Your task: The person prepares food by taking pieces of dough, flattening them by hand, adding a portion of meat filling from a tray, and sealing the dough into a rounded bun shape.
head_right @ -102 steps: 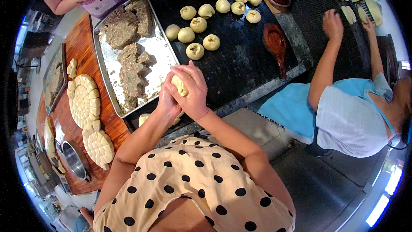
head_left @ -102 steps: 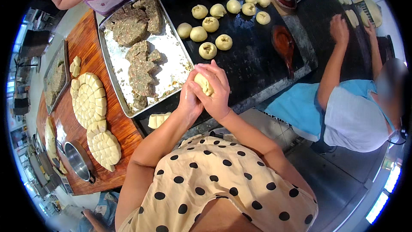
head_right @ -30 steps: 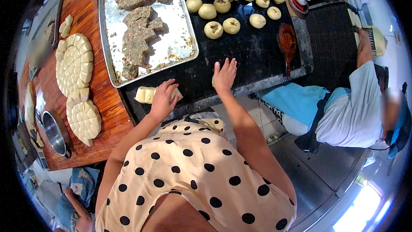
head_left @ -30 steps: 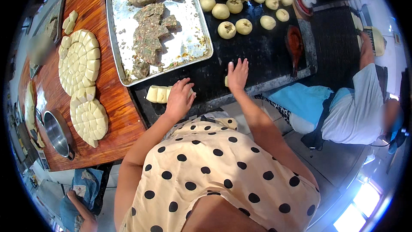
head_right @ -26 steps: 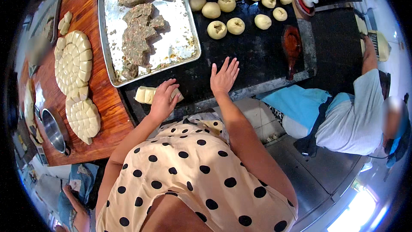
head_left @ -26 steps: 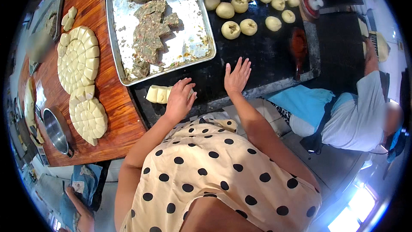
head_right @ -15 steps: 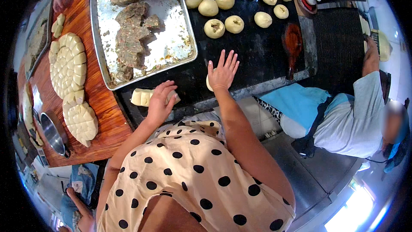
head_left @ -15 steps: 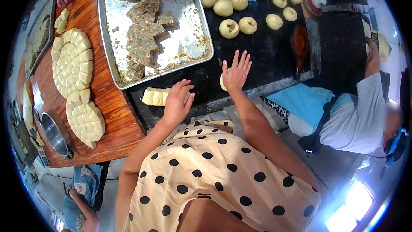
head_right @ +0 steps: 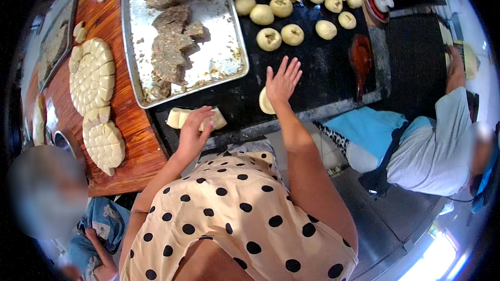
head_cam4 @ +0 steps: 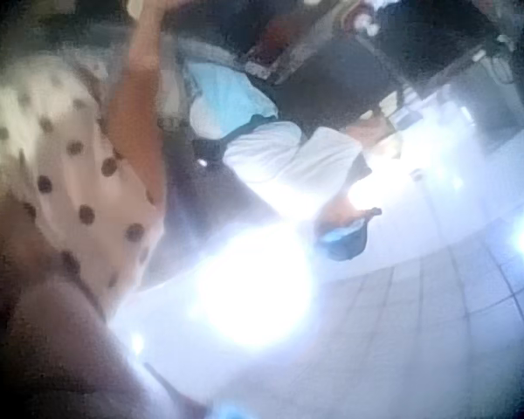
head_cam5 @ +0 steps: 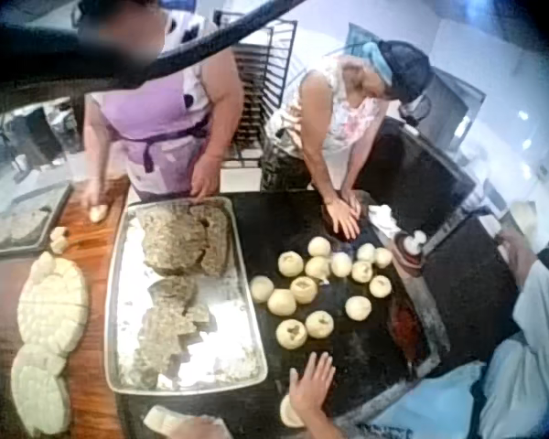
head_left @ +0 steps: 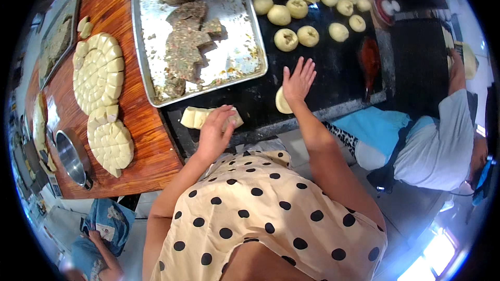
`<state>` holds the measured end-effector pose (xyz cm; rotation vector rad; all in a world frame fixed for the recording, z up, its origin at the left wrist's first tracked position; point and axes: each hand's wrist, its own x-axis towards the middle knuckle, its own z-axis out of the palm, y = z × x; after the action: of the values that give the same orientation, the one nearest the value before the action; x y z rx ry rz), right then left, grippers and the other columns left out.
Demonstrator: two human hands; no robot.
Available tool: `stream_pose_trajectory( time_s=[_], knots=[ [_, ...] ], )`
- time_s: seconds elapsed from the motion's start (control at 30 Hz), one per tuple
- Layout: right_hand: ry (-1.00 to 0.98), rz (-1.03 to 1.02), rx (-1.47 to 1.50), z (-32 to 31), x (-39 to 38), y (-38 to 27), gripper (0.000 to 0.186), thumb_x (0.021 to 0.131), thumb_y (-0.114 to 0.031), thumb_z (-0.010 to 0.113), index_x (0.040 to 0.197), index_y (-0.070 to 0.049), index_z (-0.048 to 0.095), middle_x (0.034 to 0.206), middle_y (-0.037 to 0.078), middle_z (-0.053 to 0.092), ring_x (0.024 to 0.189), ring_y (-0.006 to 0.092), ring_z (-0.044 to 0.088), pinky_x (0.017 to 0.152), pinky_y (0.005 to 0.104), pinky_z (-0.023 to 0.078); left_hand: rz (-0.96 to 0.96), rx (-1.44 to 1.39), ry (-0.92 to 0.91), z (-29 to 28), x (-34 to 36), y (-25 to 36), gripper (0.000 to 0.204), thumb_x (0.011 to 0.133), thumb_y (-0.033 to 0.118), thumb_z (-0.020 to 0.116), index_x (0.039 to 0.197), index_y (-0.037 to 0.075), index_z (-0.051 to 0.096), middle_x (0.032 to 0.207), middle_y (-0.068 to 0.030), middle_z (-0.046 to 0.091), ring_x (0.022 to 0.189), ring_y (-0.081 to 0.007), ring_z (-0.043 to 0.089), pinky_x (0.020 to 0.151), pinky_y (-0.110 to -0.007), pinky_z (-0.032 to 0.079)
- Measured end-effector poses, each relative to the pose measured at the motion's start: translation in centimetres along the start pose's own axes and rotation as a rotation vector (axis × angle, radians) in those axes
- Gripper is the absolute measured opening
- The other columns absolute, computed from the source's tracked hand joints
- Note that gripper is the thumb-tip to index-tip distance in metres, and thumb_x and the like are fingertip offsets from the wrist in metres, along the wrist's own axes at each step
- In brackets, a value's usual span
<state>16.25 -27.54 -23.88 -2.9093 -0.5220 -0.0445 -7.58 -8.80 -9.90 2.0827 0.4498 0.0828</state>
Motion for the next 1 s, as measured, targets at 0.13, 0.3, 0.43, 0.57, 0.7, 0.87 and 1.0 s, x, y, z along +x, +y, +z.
stream_pose_trajectory(
  time_s=[0.13, 0.3, 0.43, 0.57, 0.7, 0.87, 1.0],
  knots=[
    [-0.023, -0.158, 0.023, -0.4, -2.2, -2.0, 0.07, 0.101, -0.046, 0.046, 0.15, 0.003, 0.034, 0.159, 0.03, 0.022, 0.149, 0.0406, 0.021, 0.121, 0.0549, 0.012, 0.037, 0.059, 0.029, -1.3, -0.1, 0.1, 0.026, 0.09, 0.005, 0.064, 0.116, 0.004, 0.064, 0.126, -0.0157, 0.063, 0.119, -0.0352, 0.058, 0.102, -0.042, 0.046],
    [0.002, -0.177, -0.012, -0.8, -2.3, -3.6, 0.07, 0.097, -0.041, 0.051, 0.149, 0.003, 0.035, 0.158, 0.029, 0.024, 0.147, 0.0412, 0.024, 0.12, 0.0551, 0.014, -0.054, 0.066, -0.016, -0.6, -1.9, -1.1, 0.025, 0.088, 0.007, 0.067, 0.113, 0.005, 0.065, 0.122, -0.0153, 0.064, 0.112, -0.036, 0.061, 0.096, -0.042, 0.05],
    [0.005, -0.166, 0.091, -1.3, -3.7, -2.6, 0.072, 0.097, -0.042, 0.052, 0.151, 0.002, 0.032, 0.158, 0.029, 0.024, 0.148, 0.0411, 0.022, 0.121, 0.0551, 0.013, -0.042, 0.021, -0.063, -0.5, -1.1, 0.5, 0.026, 0.09, 0.007, 0.065, 0.116, 0.005, 0.064, 0.123, -0.0154, 0.065, 0.116, -0.0348, 0.06, 0.099, -0.041, 0.047],
    [-0.035, -0.29, 0.029, -1.8, -4.5, -0.8, 0.073, 0.095, -0.041, 0.055, 0.15, 0.002, 0.034, 0.158, 0.028, 0.024, 0.148, 0.0405, 0.023, 0.122, 0.0534, 0.013, -0.019, 0.079, -0.065, 0.1, -1.3, -0.1, 0.027, 0.09, 0.007, 0.065, 0.117, 0.004, 0.064, 0.121, -0.016, 0.065, 0.115, -0.035, 0.061, 0.098, -0.041, 0.048],
    [-0.06, -0.234, 0.093, -1.9, -4.4, -1.0, 0.068, 0.095, -0.036, 0.057, 0.148, 0.001, 0.038, 0.159, 0.026, 0.024, 0.148, 0.0385, 0.023, 0.122, 0.0532, 0.013, -0.009, 0.022, -0.082, 0.6, -0.9, 1.1, 0.025, 0.091, 0.011, 0.066, 0.115, 0.004, 0.064, 0.119, -0.0159, 0.065, 0.111, -0.0354, 0.062, 0.094, -0.041, 0.05],
    [0.053, -0.196, 0.159, -2.3, -5.2, 1.4, 0.066, 0.098, -0.034, 0.053, 0.152, -0.002, 0.033, 0.161, 0.025, 0.019, 0.15, 0.0397, 0.019, 0.122, 0.054, 0.012, -0.038, 0.046, -0.038, 0.9, -1.6, 0.7, 0.024, 0.092, 0.013, 0.066, 0.114, 0.004, 0.065, 0.116, -0.0156, 0.065, 0.109, -0.0349, 0.062, 0.092, -0.041, 0.052],
    [-0.018, -0.201, 0.061, -1.2, -5.2, 2.3, 0.066, 0.1, -0.035, 0.05, 0.153, -0.002, 0.029, 0.162, 0.026, 0.016, 0.15, 0.0403, 0.019, 0.122, 0.0536, 0.012, -0.111, -0.018, -0.111, 1.0, -1.7, 1.2, 0.025, 0.092, 0.013, 0.066, 0.114, 0.003, 0.065, 0.115, -0.0158, 0.066, 0.108, -0.0348, 0.063, 0.092, -0.041, 0.051]
  ],
)
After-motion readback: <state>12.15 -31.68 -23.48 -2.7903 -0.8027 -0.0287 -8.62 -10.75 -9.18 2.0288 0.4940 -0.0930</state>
